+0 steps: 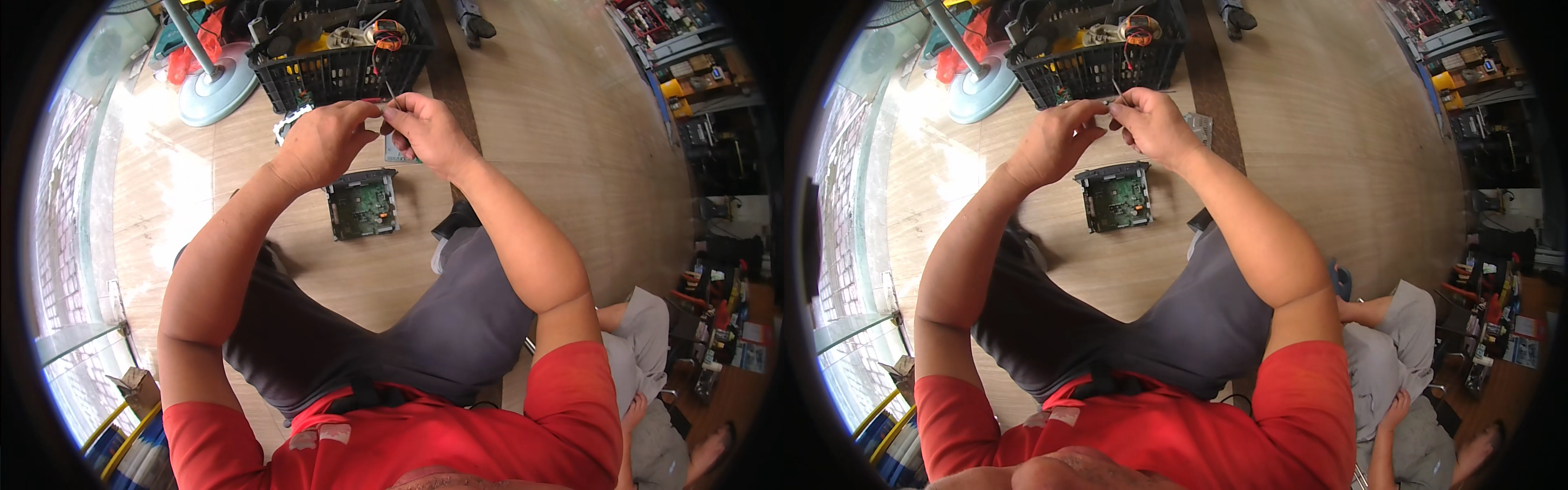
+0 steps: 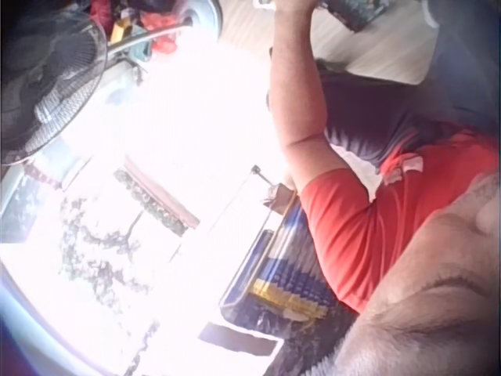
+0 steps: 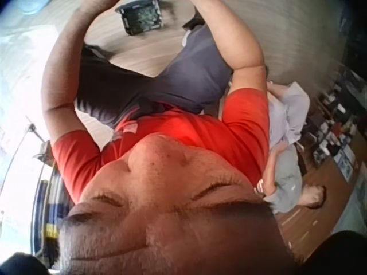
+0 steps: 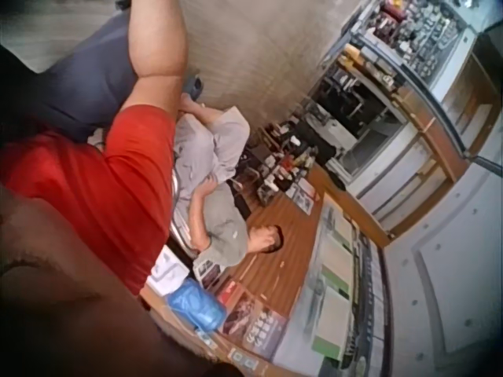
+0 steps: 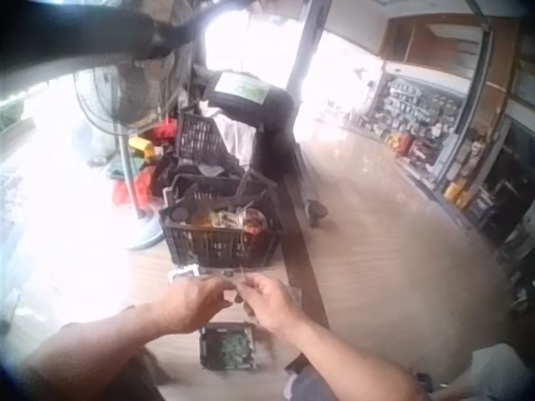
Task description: The person sits on the floor and uses a screwdriver to dismantle or repair an electronic component, handling small internal parts and a metal cover.
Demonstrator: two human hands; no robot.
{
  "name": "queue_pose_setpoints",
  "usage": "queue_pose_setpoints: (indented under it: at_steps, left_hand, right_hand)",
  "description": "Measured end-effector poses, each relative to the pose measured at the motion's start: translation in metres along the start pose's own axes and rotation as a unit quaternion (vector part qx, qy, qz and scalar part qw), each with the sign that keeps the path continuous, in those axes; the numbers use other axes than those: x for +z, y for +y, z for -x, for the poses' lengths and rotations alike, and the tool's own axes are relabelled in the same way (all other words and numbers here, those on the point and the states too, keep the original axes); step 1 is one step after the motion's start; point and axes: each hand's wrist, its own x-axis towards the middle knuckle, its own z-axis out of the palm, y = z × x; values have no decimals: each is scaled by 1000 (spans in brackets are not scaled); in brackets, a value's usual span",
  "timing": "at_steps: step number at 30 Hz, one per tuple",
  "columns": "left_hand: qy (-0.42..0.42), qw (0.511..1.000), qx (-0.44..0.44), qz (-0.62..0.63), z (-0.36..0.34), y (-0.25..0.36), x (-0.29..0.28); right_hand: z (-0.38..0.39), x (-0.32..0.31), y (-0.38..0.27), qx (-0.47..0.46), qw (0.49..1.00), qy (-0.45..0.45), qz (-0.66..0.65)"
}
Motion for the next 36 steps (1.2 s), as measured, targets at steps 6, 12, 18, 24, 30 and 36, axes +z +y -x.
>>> queue_pose_setpoints:
  at_steps: [6, 12, 18, 24, 30, 36]
  left_hand:
    - [-5, 999, -26, 19, -3, 10, -4]
    - [40, 999, 23, 23, -4, 5, -2]
    - [79, 995, 54, 20, -2, 2, -4]
    - [96, 992, 79, 12, -3, 6, -9]
    - [91, 992, 79, 24, -4, 8, -11]
    - [97, 991, 86, 22, -1, 6, -12]
  right_hand:
    - [1, -2, -1, 2, 1000, -4, -10]
    - [1, 2, 1, -1, 999, -32, -35]
    - [0, 0, 7, 1, 996, -69, -61]
    - [2, -4, 3, 23, 980, -128, -148]
    - [5, -7, 0, 38, 966, -150, -208]
    - [4, -5, 3, 41, 964, -155, -210]
